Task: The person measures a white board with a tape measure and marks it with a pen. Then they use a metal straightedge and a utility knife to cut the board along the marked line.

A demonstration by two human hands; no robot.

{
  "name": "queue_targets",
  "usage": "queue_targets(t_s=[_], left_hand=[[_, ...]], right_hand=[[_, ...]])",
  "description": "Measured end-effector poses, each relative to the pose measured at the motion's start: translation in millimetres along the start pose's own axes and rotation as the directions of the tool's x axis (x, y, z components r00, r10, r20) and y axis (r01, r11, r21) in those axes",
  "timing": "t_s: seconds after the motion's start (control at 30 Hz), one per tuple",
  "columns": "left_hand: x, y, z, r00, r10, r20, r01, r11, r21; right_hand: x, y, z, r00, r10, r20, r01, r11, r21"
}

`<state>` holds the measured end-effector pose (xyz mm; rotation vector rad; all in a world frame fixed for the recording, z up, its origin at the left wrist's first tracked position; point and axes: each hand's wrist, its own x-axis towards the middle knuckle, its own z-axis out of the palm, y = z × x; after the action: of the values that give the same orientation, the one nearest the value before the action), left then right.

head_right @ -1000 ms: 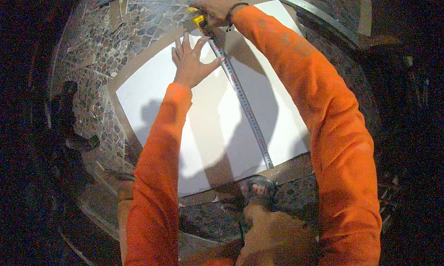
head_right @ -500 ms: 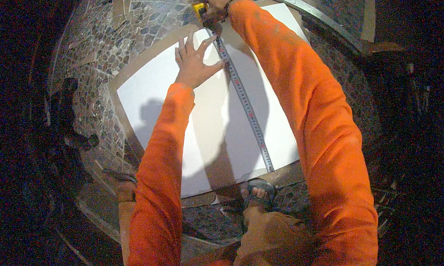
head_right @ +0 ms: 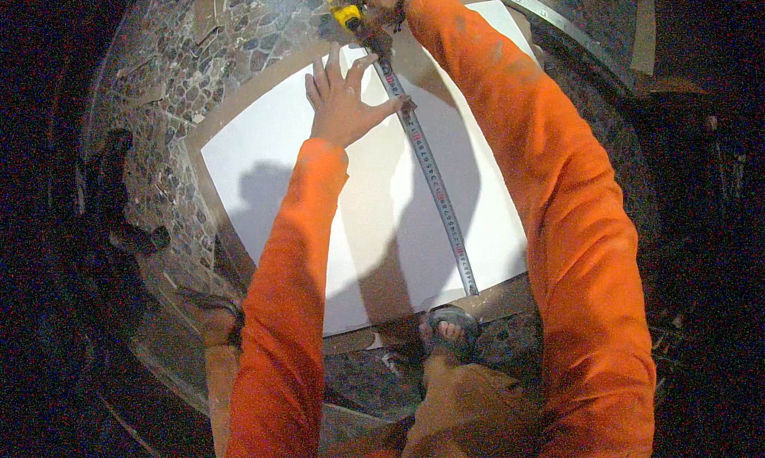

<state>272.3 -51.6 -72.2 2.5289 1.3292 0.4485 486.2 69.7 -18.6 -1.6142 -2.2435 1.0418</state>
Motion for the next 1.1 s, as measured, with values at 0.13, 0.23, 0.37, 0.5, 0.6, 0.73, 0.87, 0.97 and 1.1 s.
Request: queue_targets(t_s=[0.13, 0.23, 0.37, 0.5, 0.6, 0.73, 0.87, 0.97, 1.1], left_hand=[[3, 2, 6, 0.999, 0.019, -0.027, -0.019, 1.0, 0.011], [3, 0, 2, 1.0, 0.016, -0.027, -0.017, 1.0, -0.026], [5, -4, 18, 0.998, -0.043, 0.049, 0.041, 0.998, 0.044], [6, 11, -6, 0.992, -0.095, 0.084, 0.097, 0.995, -0.018], [5, 4, -9, 0.996, -0.077, 0.036, 0.077, 0.997, 0.013], [3, 2, -13, 0.995, -0.101, 0.025, 0.1, 0.995, 0.018], [8, 12, 9, 0.998, -0.062, 0.024, 0.063, 0.997, -0.041], [5, -11, -1, 0.999, -0.039, -0.025, 0.041, 0.997, 0.058], [-1, -13, 5, 0.999, -0.032, -0.038, 0.034, 0.998, 0.056]], right_hand=[[6, 22, 3, 0.975, -0.179, -0.131, 0.141, 0.957, -0.254], [21, 20, 3, 0.973, -0.187, -0.139, 0.152, 0.962, -0.227], [26, 33, 11, 0.975, -0.175, -0.14, 0.145, 0.97, -0.197], [37, 34, 14, 0.958, -0.228, -0.172, 0.186, 0.955, -0.23], [39, 22, 15, 0.949, -0.26, -0.178, 0.208, 0.941, -0.266], [42, 18, 18, 0.933, -0.284, -0.219, 0.197, 0.917, -0.348], [39, 67, 23, 0.937, -0.277, -0.214, 0.234, 0.95, -0.205], [30, 15, 18, 0.957, -0.22, -0.187, 0.177, 0.959, -0.22], [19, -7, 14, 0.99, -0.052, -0.134, 0.014, 0.963, -0.27]])
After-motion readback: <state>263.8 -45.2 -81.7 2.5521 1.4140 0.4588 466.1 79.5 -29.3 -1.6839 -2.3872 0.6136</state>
